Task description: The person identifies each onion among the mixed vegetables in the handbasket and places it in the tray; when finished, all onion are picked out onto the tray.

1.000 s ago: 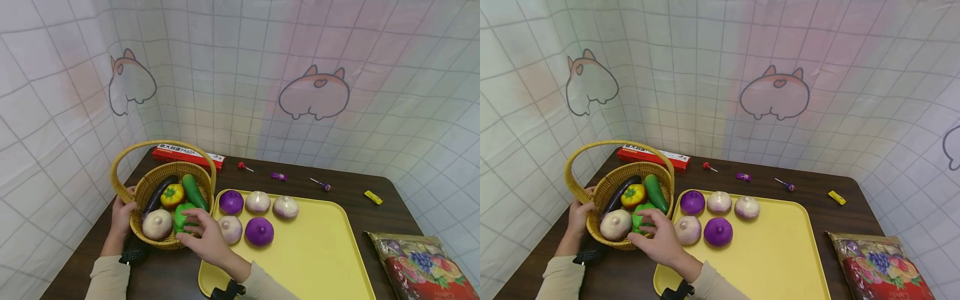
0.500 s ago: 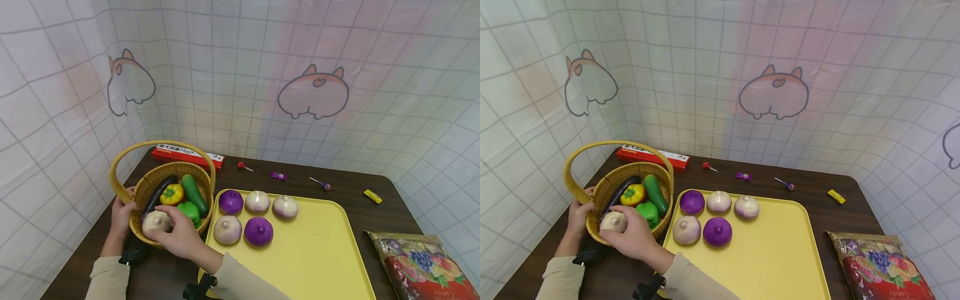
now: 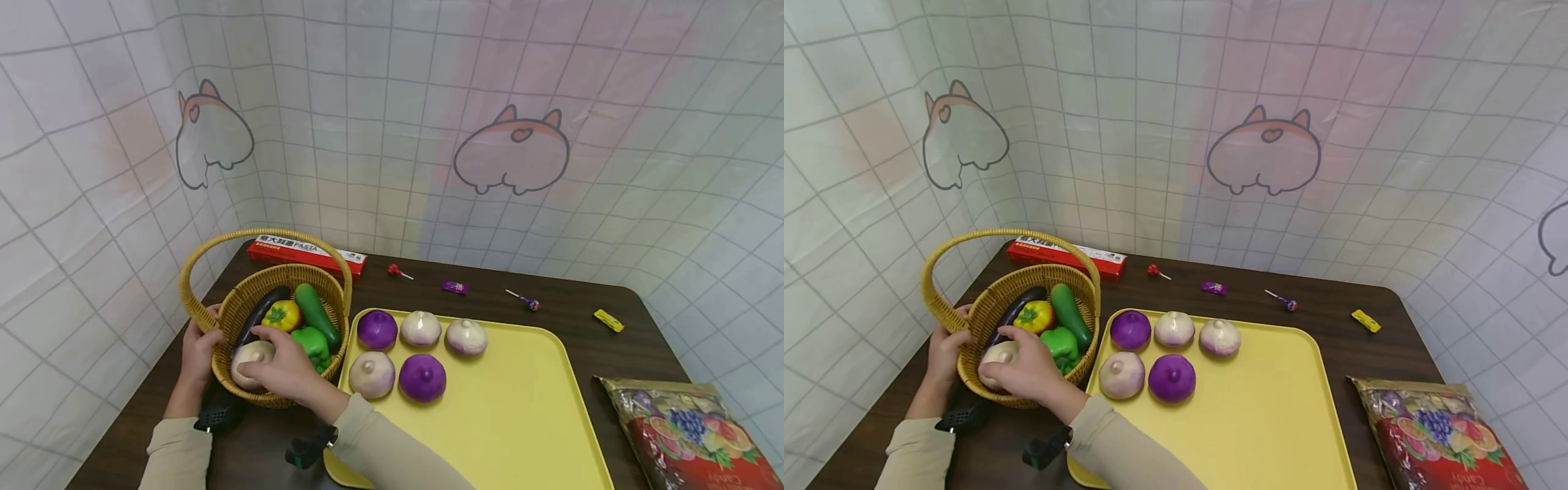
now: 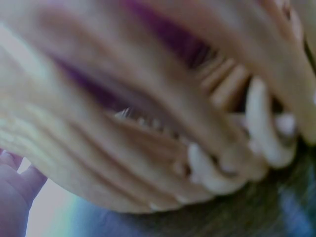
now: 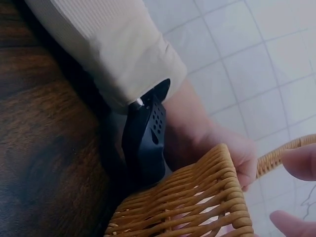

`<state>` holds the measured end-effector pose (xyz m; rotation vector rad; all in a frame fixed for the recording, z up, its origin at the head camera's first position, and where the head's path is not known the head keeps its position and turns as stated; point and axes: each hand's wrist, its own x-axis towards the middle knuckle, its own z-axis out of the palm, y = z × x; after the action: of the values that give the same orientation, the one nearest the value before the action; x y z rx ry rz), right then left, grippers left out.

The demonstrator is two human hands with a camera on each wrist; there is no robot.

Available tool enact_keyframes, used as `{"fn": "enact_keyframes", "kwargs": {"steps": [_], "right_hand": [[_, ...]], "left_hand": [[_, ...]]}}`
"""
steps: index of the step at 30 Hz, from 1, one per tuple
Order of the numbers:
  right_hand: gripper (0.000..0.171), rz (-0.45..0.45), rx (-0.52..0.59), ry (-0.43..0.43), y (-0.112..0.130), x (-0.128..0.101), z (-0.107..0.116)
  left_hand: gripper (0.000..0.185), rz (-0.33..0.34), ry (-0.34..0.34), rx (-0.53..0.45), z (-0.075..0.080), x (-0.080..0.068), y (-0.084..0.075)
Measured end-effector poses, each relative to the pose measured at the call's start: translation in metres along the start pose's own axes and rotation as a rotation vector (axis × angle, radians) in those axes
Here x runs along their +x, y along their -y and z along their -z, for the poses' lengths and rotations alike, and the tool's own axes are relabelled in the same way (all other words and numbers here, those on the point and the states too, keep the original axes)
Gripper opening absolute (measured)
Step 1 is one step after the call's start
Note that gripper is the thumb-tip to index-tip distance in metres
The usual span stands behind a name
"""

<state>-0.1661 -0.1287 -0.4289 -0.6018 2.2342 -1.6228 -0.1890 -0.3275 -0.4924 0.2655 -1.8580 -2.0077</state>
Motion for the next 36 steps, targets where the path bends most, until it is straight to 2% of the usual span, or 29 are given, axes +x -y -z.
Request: {"fn": "enact_keyframes", "kwargs": {"steps": [13, 20, 23, 30, 36], "right_hand": [[0.070, -0.045, -0.025, 0.072, -0.003, 0.014, -0.004], [0.073, -0.040, -0.169, 0.105, -0.004, 0.021, -0.010], [0.071, -0.055, -0.184, 0.115, -0.004, 0.022, -0.013], [0.069, -0.068, -0.211, 0.094, -0.004, 0.022, -0.015], [0.074, 0.002, -0.220, 0.037, -0.006, 0.018, -0.013]], "left_hand": [[0.034, -0.001, 0.004, 0.011, 0.000, 0.000, 0.001], [0.036, 0.004, 0.000, 0.022, 0.001, 0.001, 0.001], [0.035, 0.010, -0.005, 0.012, 0.001, 0.000, 0.001], [0.033, 0.015, -0.005, -0.014, 0.001, 0.002, 0.003], [0.032, 0.000, -0.006, -0.036, 0.001, 0.002, 0.002]]}}
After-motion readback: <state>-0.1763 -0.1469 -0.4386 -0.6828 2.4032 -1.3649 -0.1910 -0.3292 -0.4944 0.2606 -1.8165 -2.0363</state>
